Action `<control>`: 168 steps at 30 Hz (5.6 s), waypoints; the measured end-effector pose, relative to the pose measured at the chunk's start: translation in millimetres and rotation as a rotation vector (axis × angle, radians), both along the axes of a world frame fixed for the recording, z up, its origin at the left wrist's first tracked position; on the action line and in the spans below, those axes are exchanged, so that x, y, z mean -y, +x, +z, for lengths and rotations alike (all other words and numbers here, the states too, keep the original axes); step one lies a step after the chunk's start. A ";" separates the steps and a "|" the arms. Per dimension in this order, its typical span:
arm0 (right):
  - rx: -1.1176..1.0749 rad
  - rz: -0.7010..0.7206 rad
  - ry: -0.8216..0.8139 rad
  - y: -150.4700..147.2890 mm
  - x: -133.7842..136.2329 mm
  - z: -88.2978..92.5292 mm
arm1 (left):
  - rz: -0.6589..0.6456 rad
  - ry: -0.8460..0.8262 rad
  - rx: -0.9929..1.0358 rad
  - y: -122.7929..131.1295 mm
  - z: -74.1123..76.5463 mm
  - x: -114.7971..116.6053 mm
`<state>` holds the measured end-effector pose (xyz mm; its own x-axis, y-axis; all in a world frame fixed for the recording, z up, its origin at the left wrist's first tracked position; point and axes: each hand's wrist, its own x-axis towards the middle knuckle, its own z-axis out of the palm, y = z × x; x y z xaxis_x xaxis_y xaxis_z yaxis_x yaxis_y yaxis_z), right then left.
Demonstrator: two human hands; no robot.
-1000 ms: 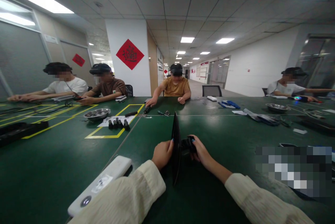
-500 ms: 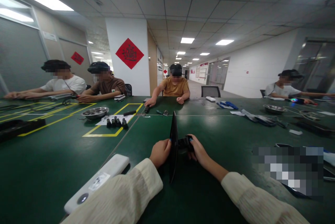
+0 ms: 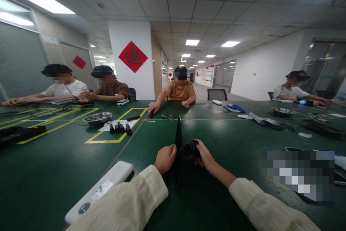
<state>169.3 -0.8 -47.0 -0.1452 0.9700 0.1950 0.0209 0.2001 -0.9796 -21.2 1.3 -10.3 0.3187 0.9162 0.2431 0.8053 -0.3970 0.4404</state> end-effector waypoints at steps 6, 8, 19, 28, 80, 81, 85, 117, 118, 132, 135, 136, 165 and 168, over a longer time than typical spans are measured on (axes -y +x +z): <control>0.006 -0.004 -0.004 0.2 -1.5 -1.9 | -0.008 0.004 0.000 -0.7 -0.3 0.6; 0.012 0.001 -0.006 0.8 -2.2 -2.4 | -0.007 -0.003 0.003 -0.8 -0.7 1.0; 0.013 0.003 -0.012 -1.0 0.9 1.0 | -0.019 -0.008 0.084 -0.3 -4.5 -2.0; 0.039 0.006 -0.022 1.5 -2.4 -2.9 | -0.079 -0.037 0.108 -3.1 -5.2 -4.4; -0.005 0.043 -0.011 0.5 1.1 2.3 | 0.008 -0.098 0.165 0.3 -1.2 -2.8; -0.009 0.041 -0.011 0.6 0.0 1.1 | 0.014 -0.098 0.155 0.6 -0.2 -2.1; 0.001 0.057 -0.016 2.0 -2.9 -2.1 | 0.009 -0.089 0.125 1.2 3.3 0.4; -0.001 0.057 -0.013 3.1 -3.3 -2.6 | -0.089 -0.018 0.295 -1.6 -5.2 -5.3; -0.003 0.054 -0.014 3.2 -3.8 -3.1 | -0.099 -0.018 0.308 -2.0 -6.1 -5.8; 0.007 0.072 -0.003 4.4 -1.8 -1.7 | -0.135 -0.043 0.305 -3.0 -6.4 -5.4; 0.009 0.071 0.001 3.8 -1.0 -1.0 | -0.130 -0.042 0.309 -3.1 -7.3 -5.2; 0.006 0.069 0.004 3.4 -0.6 -0.5 | -0.124 -0.045 0.307 -3.0 -7.3 -5.1; 0.039 0.065 -0.006 4.3 0.8 1.8 | -0.101 -0.099 0.376 -3.7 -9.6 -8.3; 0.028 0.051 -0.008 3.0 2.2 3.4 | -0.098 -0.134 0.423 -2.5 -12.2 -11.0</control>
<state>172.2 -3.0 -43.7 -0.1997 0.9627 0.1829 0.0378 0.1940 -0.9803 -23.8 12.4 -22.5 0.3036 0.9190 0.2515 0.5049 -0.3790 0.7755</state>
